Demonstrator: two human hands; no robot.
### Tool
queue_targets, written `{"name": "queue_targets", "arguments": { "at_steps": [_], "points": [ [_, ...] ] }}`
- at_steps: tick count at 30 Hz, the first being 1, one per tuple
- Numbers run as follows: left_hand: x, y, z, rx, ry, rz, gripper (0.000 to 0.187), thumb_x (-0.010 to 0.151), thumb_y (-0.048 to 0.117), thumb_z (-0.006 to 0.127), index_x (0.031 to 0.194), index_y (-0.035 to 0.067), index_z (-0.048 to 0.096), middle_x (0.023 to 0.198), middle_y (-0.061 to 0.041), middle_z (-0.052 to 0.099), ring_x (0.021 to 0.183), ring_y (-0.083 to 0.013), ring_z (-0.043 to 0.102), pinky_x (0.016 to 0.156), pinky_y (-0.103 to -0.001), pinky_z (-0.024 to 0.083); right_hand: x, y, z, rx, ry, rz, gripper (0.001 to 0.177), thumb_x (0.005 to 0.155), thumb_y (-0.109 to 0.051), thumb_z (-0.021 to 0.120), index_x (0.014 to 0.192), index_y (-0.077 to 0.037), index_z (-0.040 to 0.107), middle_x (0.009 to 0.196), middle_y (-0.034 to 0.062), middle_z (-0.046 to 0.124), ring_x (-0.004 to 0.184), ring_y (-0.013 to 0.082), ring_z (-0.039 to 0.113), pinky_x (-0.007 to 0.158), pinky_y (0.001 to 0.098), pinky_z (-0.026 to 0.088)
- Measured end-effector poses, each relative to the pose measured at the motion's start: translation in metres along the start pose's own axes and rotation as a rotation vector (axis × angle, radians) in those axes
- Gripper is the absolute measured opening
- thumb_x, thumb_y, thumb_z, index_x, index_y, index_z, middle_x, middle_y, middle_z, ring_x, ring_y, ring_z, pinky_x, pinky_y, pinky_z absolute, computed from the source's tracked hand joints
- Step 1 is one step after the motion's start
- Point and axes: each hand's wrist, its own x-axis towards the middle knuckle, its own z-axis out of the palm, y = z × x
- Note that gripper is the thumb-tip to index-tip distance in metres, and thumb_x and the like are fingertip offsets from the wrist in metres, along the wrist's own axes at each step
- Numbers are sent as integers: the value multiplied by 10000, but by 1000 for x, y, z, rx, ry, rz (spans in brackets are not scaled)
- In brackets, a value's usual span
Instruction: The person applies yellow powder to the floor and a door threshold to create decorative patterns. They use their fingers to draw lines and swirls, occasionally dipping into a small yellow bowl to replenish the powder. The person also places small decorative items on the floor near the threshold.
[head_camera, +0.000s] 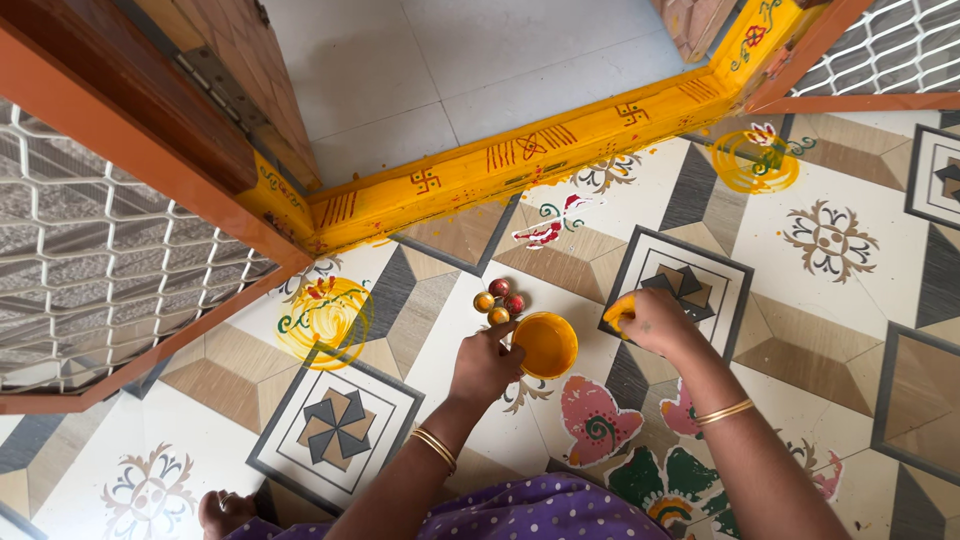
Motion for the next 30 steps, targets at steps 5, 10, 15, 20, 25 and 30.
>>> {"name": "queue_targets", "arguments": {
  "at_steps": [5,10,15,20,25,30],
  "points": [
    [-11,2,-7,-106,23,-6,480,874,118,656,1351,66,640,653,-113,738,572,-132,746,568,-263,612,-1,-11,-7,-234,20,-128,283,877,-125,668,1138,-56,755,1153,177,738,1110,312,694,1007,386,545],
    [-15,-3,-3,-122,-24,-26,463,908,139,647,1365,66,630,668,-102,747,598,-122,757,591,-238,619,-7,-11,-16,-325,-31,-63,287,910,-105,622,1165,-76,749,1187,178,718,1123,309,690,1007,392,549],
    [-18,-6,1,-112,-41,-25,460,915,144,643,1368,63,625,684,-94,754,603,-119,757,596,-233,624,-10,-9,-15,-230,24,-38,325,880,-15,627,1165,-98,760,1110,162,751,1018,298,735,948,386,580],
    [-18,-3,0,-73,-35,-15,458,918,142,634,1371,69,626,675,-96,749,596,-111,750,593,-234,620,-29,-2,8,-106,185,-93,316,916,-16,615,1187,-103,752,956,170,750,830,311,756,839,385,608],
    [-16,-1,-3,-129,-27,-59,463,917,128,633,1375,67,617,678,-100,747,607,-115,753,611,-241,626,-48,18,57,-342,248,-323,472,961,-201,503,1415,-70,480,1361,179,477,1232,299,472,1073,408,341],
    [-15,-2,-3,-142,-9,-40,447,929,147,623,1369,69,626,680,-91,755,597,-110,750,612,-235,623,-32,13,71,-415,209,-315,670,959,-329,443,1544,-50,269,1655,159,181,1529,289,170,1231,450,66]
  ]
}}
